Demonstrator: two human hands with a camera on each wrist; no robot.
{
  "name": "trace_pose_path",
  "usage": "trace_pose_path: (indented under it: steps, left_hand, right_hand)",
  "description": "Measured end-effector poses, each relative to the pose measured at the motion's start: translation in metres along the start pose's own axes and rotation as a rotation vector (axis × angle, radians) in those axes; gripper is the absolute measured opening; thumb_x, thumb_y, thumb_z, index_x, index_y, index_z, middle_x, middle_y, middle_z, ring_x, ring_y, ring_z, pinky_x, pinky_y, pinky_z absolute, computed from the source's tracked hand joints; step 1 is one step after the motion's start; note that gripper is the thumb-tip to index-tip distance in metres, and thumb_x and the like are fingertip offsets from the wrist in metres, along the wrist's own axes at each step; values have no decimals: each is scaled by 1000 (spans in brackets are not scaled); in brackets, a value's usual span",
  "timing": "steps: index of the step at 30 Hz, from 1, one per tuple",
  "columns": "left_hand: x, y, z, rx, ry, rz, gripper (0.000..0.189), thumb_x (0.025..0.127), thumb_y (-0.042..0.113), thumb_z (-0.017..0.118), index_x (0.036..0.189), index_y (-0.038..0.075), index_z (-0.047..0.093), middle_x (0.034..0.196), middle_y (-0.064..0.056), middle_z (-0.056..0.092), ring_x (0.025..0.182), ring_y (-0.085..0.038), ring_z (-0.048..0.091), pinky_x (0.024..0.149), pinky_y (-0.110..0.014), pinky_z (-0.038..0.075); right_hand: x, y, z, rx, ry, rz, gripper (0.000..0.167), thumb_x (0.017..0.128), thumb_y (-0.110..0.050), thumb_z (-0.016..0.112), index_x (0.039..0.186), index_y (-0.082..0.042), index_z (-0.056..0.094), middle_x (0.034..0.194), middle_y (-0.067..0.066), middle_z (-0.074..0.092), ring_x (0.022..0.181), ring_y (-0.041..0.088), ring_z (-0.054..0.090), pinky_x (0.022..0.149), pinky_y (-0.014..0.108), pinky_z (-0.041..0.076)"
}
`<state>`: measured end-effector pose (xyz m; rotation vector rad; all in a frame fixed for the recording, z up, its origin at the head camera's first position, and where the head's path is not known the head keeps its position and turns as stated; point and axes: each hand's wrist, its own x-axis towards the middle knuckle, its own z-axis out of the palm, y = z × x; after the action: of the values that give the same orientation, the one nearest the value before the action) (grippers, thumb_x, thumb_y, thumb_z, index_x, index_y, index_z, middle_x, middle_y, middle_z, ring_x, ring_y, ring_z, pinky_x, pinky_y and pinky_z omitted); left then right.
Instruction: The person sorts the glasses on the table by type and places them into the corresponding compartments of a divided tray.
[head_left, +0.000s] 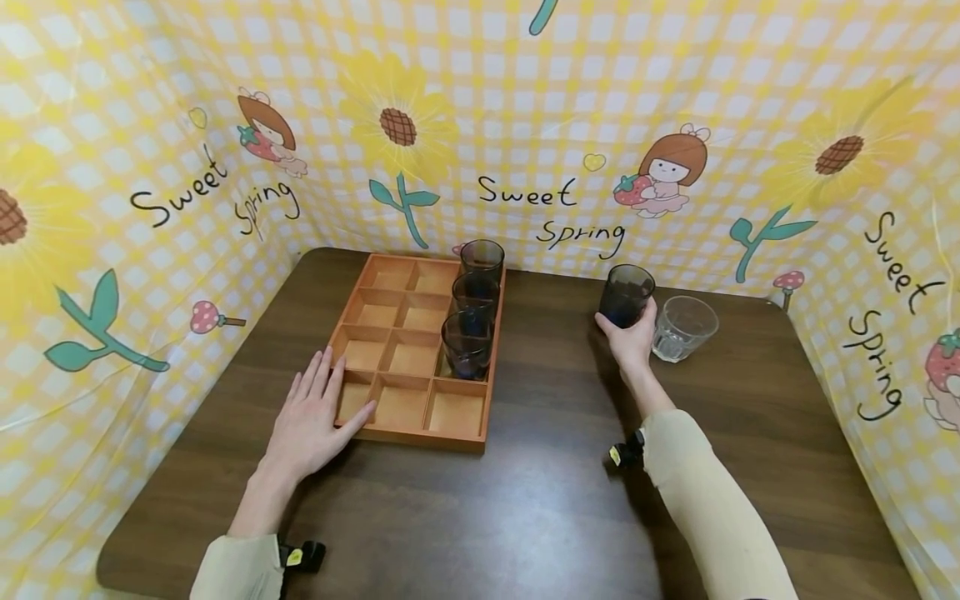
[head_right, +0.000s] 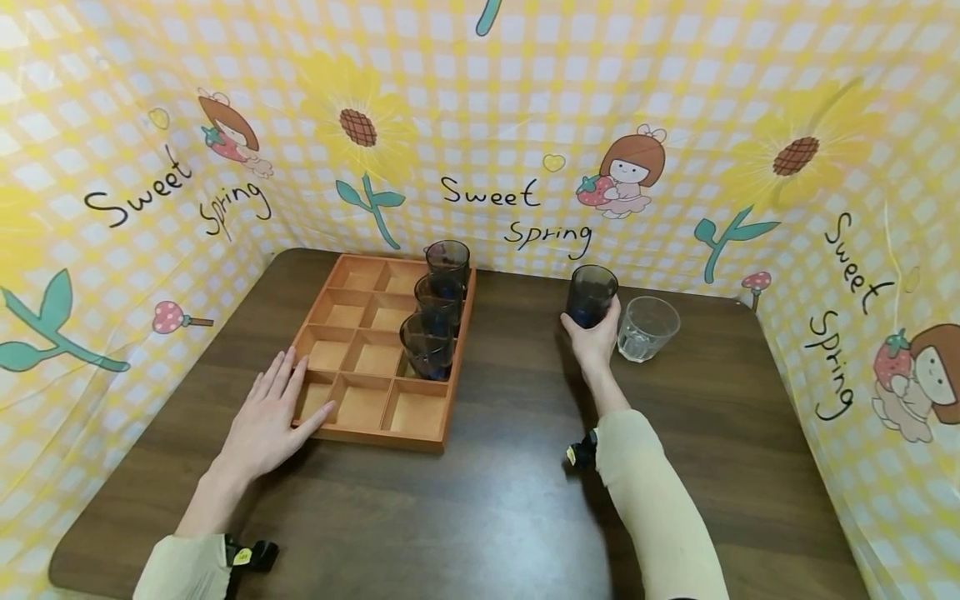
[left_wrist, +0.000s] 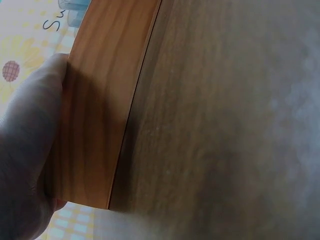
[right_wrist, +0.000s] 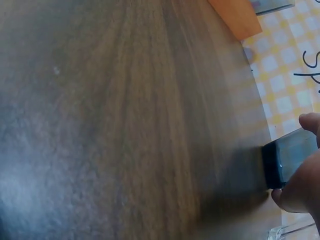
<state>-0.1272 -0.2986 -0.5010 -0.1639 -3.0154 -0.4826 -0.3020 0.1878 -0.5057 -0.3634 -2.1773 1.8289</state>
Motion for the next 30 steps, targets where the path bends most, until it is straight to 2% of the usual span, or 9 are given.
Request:
trace_pose_path:
  steps: [5, 9, 13, 16, 19, 25, 30]
  left_hand:
    - [1, 2, -1, 5, -2, 4, 101, 107, 65, 58, 176, 2, 19, 185, -24, 9, 173, -45, 10, 137, -69, 15]
    - [1, 2, -2, 3, -10, 3, 101, 107, 65, 57, 176, 2, 18, 185, -23, 7, 173, -45, 9, 137, -69, 14]
    - [1, 2, -2, 2, -10, 4, 101, 107, 66, 56, 176, 2, 18, 185, -23, 7, 173, -44, 9, 137, -68, 14]
    - [1, 1, -2, 0, -8, 5, 101, 107, 66, 56, 176, 2, 18, 185, -23, 7, 173, -45, 9, 137, -68, 14]
    - [1, 1, -2, -1, -5, 6, 101, 107, 66, 56, 176, 2, 17, 185, -23, 6, 173, -45, 9, 138, -68, 13]
    - [2, 1, -3, 0, -3, 7, 101, 107, 66, 56, 176, 3, 17, 185, -24, 8, 173, -46, 11, 137, -69, 14]
    - [2, 1, -1, 2, -3, 7, 101, 107, 66, 56, 176, 2, 18, 185, -24, 8, 172, -46, 11, 137, -69, 14]
  right_hand:
    - [1, 1, -1, -27, 47, -47, 86, 92, -5, 85, 165, -4, 38, 164, 25, 50, 155, 40, 48, 132, 51, 39]
    - [0, 0, -4, -24, 42, -61, 82, 90, -4, 87, 161, -4, 44, 157, 25, 56, 146, 41, 55, 123, 50, 46]
    - [-4, -3, -8, -12, 1, -23, 82, 92, -7, 87, 162, -5, 44, 155, 24, 60, 141, 35, 58, 112, 38, 50]
    - [-7, -6, -11, 0, -38, 0, 80, 94, -10, 86, 162, -6, 44, 153, 21, 62, 136, 27, 60, 104, 25, 50]
    - [-12, -10, -14, 15, -85, 6, 77, 96, -13, 85, 161, -6, 45, 150, 16, 63, 129, 17, 61, 100, 17, 48]
    - [-27, -19, -15, 34, -169, -21, 76, 98, -14, 83, 162, -8, 42, 140, 5, 61, 114, 3, 62, 97, 14, 50]
    - [-39, -24, -13, 40, -233, -19, 75, 98, -14, 84, 161, -9, 43, 143, 12, 65, 110, -2, 66, 91, 10, 53]
